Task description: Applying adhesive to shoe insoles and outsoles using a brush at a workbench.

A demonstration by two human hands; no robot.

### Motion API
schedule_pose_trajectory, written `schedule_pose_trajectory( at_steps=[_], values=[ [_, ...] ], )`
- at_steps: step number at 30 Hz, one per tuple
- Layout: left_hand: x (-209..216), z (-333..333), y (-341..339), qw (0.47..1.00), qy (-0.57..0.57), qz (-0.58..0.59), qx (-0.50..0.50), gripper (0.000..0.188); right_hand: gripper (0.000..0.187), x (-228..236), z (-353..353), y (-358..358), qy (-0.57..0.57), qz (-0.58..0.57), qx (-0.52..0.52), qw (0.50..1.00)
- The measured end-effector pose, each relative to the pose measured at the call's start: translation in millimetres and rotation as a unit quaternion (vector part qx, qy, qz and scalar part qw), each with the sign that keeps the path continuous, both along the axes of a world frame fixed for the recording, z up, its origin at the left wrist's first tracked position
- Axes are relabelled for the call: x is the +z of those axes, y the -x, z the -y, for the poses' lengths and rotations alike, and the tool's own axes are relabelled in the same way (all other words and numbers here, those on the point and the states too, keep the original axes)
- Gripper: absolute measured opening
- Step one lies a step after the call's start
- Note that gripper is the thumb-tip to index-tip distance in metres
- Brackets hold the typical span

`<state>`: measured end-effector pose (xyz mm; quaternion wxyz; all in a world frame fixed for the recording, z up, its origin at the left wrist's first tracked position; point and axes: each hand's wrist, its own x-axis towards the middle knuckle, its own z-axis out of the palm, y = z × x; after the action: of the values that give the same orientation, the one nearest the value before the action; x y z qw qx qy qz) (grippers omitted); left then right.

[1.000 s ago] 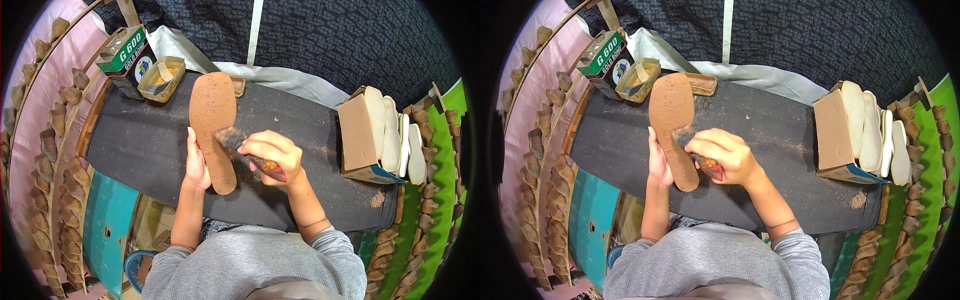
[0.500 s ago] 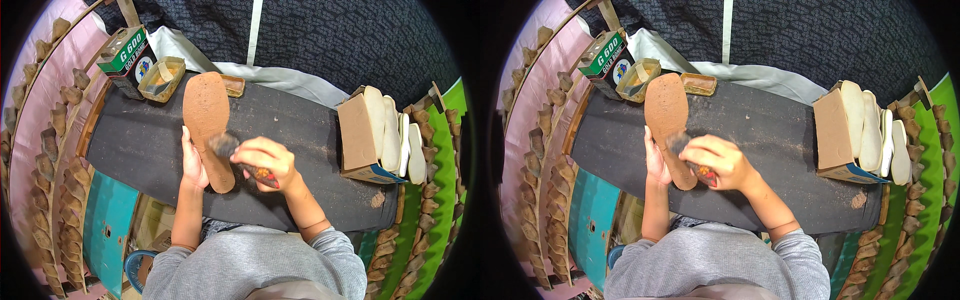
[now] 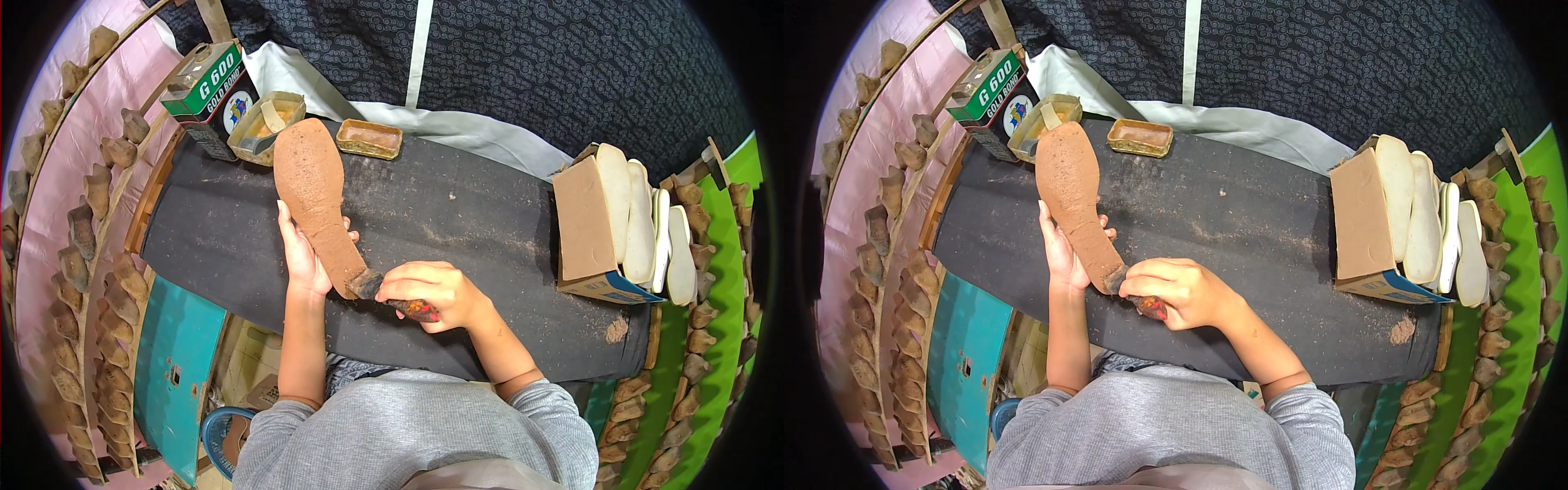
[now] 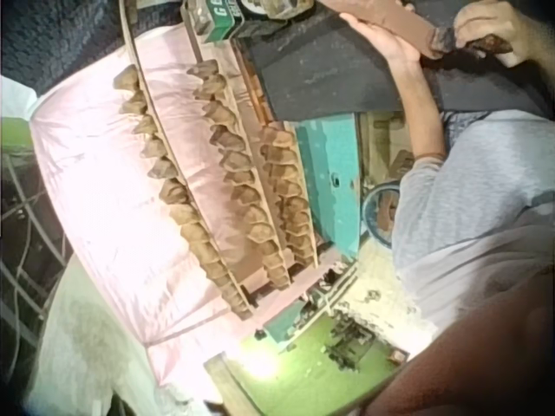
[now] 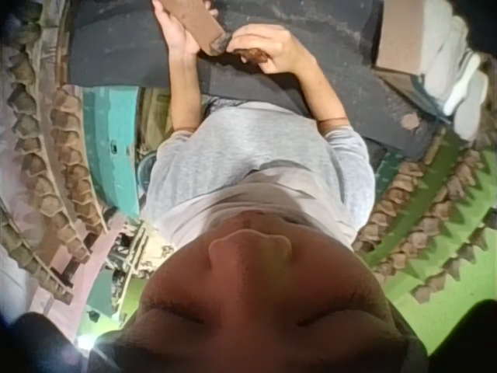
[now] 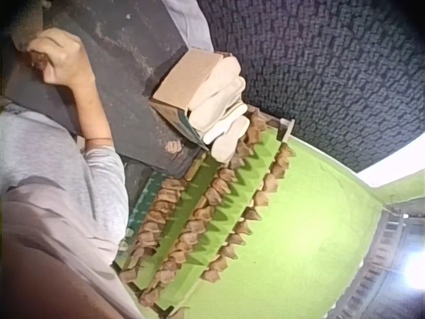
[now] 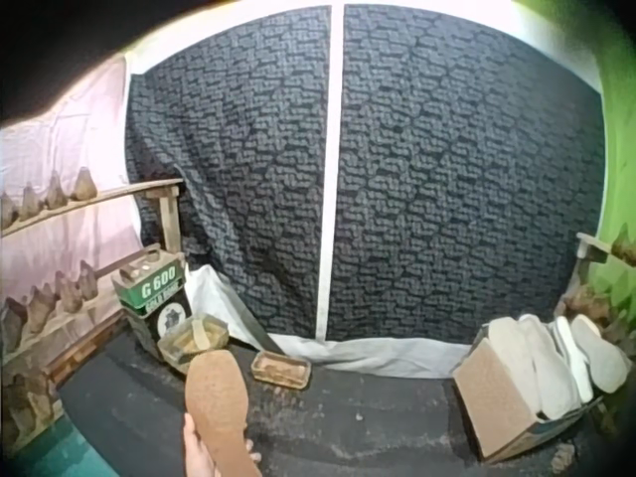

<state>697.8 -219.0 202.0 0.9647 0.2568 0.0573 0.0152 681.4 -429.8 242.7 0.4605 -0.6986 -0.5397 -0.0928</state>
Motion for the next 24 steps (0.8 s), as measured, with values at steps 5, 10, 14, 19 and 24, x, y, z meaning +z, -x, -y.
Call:
schedule_pose_trajectory(
  at_steps=[5, 10, 14, 19, 24],
  values=[
    [4, 8, 0, 1.000, -0.004, -0.002, -0.007, 0.067, 0.033, 0, -9, 0, -0.054, 0.027, -0.036, 0.998],
    [-2, 3, -4, 1.000, -0.010, 0.011, 0.008, 0.068, 0.035, -4, -10, 8, -0.037, 0.030, 0.032, 0.998],
    [-1, -4, -2, 0.999, 0.015, 0.029, 0.022, 0.070, 0.040, -9, 2, 6, 0.031, -0.028, 0.004, 0.999],
    [4, -9, 1, 0.997, -0.016, 0.023, 0.067, 0.070, 0.033, 1, 16, -4, -0.029, -0.097, -0.097, 0.990],
    [5, -3, -1, 0.997, 0.015, 0.048, 0.053, 0.072, 0.038, 6, 5, -7, -0.096, 0.034, -0.089, 0.991]
  ],
)
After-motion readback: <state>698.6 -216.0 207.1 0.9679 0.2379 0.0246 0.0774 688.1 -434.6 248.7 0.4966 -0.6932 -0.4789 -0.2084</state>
